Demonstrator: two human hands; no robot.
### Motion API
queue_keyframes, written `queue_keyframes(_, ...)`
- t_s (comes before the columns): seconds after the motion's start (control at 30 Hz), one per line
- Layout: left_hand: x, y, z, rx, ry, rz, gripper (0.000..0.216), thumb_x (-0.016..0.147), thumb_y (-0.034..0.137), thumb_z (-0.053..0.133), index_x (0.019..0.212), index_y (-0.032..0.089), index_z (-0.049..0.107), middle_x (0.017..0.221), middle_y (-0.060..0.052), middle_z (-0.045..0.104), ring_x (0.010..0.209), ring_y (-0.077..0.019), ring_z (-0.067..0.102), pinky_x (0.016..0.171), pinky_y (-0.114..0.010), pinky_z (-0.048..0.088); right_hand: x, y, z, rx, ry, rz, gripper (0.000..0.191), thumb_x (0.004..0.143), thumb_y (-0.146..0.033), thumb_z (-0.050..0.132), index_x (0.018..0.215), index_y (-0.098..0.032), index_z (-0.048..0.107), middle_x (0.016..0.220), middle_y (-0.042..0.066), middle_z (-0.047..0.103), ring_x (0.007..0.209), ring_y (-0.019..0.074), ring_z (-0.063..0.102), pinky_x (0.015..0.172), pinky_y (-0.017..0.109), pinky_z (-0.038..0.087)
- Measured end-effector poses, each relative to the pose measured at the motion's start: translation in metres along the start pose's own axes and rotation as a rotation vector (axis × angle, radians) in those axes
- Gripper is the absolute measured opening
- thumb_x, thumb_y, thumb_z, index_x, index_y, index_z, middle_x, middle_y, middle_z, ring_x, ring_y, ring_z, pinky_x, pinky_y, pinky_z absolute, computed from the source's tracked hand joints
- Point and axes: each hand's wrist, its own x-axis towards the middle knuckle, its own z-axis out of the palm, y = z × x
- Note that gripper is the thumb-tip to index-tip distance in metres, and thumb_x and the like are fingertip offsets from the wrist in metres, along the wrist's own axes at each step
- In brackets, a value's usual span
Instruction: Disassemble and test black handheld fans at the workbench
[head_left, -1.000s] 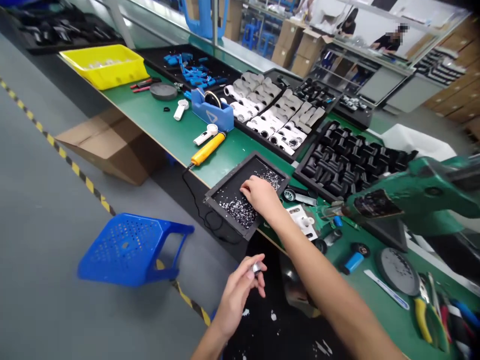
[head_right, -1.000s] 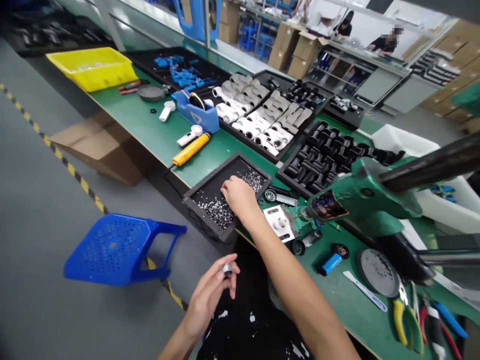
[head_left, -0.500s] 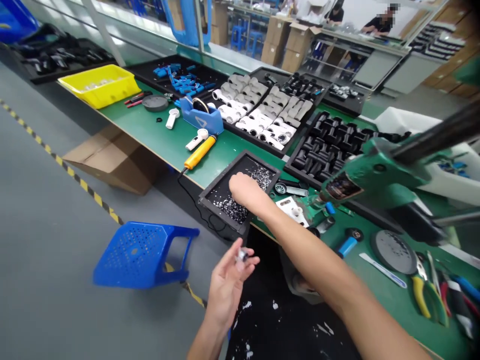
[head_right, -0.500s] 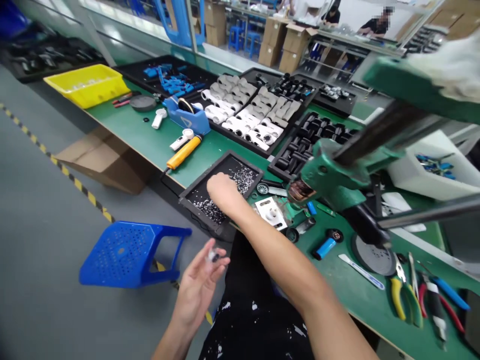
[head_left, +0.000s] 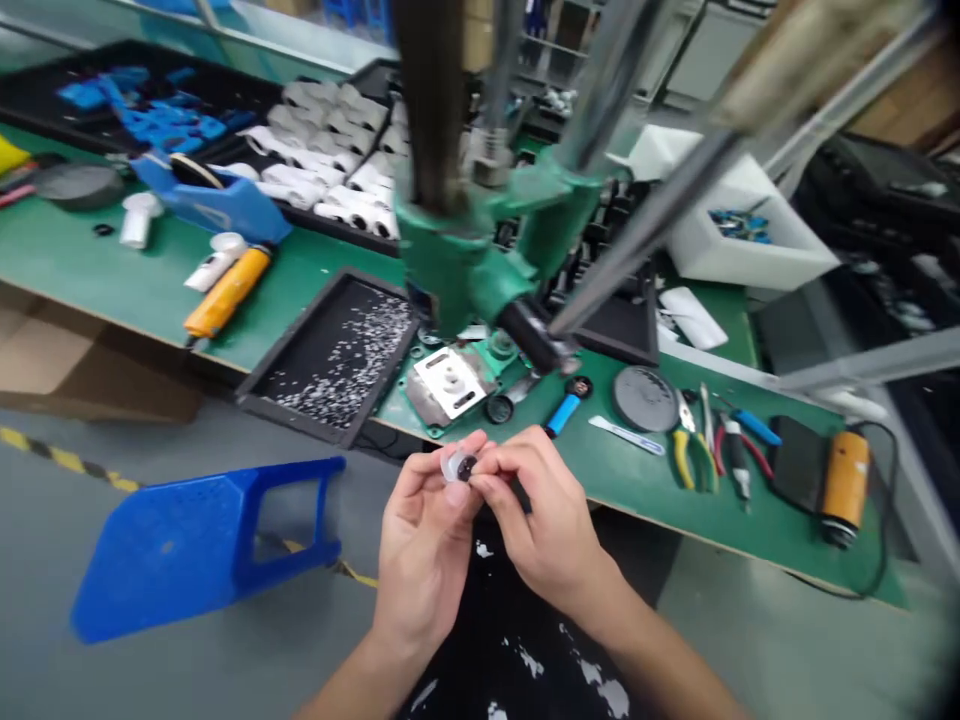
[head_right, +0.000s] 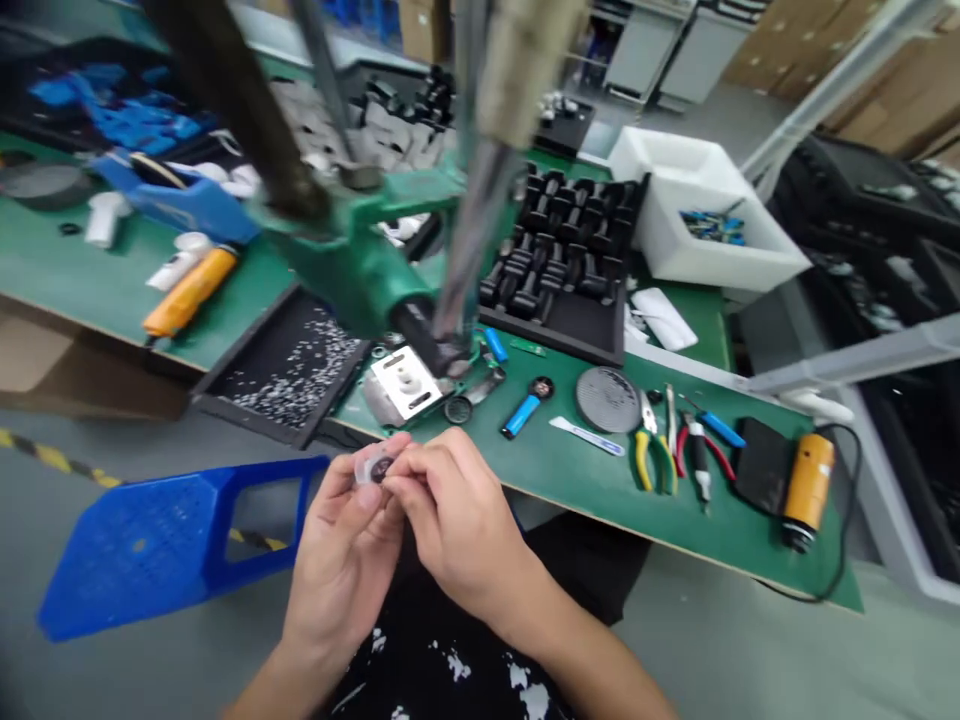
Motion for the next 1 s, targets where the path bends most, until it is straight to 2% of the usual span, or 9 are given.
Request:
queue_keyframes(0.13, 0.001, -0.024, 0.031, 0.034, -0.075, -0.031, 0.017, 0.089, 0.017, 0.083, 0.101, 0.025, 0.076, 0.12, -0.005, 0.081, 0.11, -0.0189, 0.079, 0.093, -0.023, 0.064, -0.01, 0.009, -0.033, -0.021, 0.142, -0.021, 0.017, 0.101, -0.01, 0.064, 0.111, -0.023, 0.062, 0.101, 0.002, 0.063, 0.092, 0.0138, 0.061, 0.083, 0.029, 0.055)
queue_keyframes(0.3, 0.001, -0.045, 0.052, 0.142, -0.094, -0.036, 0.02, 0.086, 0.019, 0.086, 0.1, 0.027, 0.075, 0.121, -0.004, 0.081, 0.114, -0.022, 0.077, 0.099, -0.032, 0.063, -0.022, 0.015, -0.061, -0.043, 0.22, 0.013, 0.018, 0.1, -0.011, 0.065, 0.111, -0.024, 0.063, 0.1, 0.002, 0.064, 0.09, 0.0151, 0.062, 0.079, 0.03, 0.056)
queue_keyframes(0.47, 0.002, -0.059, 0.063, 0.227, -0.06, -0.043, 0.026, 0.079, 0.024, 0.092, 0.098, 0.028, 0.075, 0.118, -0.005, 0.081, 0.115, -0.0256, 0.077, 0.102, -0.039, 0.062, -0.028, 0.024, -0.078, -0.017, 0.247, 0.046, 0.017, 0.101, -0.013, 0.064, 0.111, -0.027, 0.063, 0.098, 0.002, 0.063, 0.088, 0.0169, 0.062, 0.078, 0.032, 0.057)
queue_keyframes(0.83, 0.016, -0.08, 0.073, 0.333, -0.112, -0.025, 0.021, 0.085, 0.016, 0.086, 0.099, 0.027, 0.076, 0.113, -0.002, 0.082, 0.118, -0.019, 0.075, 0.098, -0.025, 0.062, -0.03, 0.042, -0.094, 0.127, 0.32, 0.195, 0.007, 0.1, -0.019, 0.069, 0.104, -0.024, 0.066, 0.096, 0.001, 0.061, 0.085, 0.0136, 0.062, 0.076, 0.029, 0.058)
queue_keyframes(1.0, 0.016, -0.094, 0.077, 0.362, -0.149, -0.021, 0.018, 0.087, 0.017, 0.084, 0.101, 0.026, 0.075, 0.115, -0.003, 0.081, 0.119, -0.0205, 0.075, 0.103, -0.031, 0.061, -0.035, 0.049, -0.106, 0.253, 0.404, 0.33, 0.009, 0.095, -0.026, 0.076, 0.096, -0.024, 0.067, 0.094, 0.0, 0.063, 0.083, 0.0129, 0.067, 0.073, 0.027, 0.062)
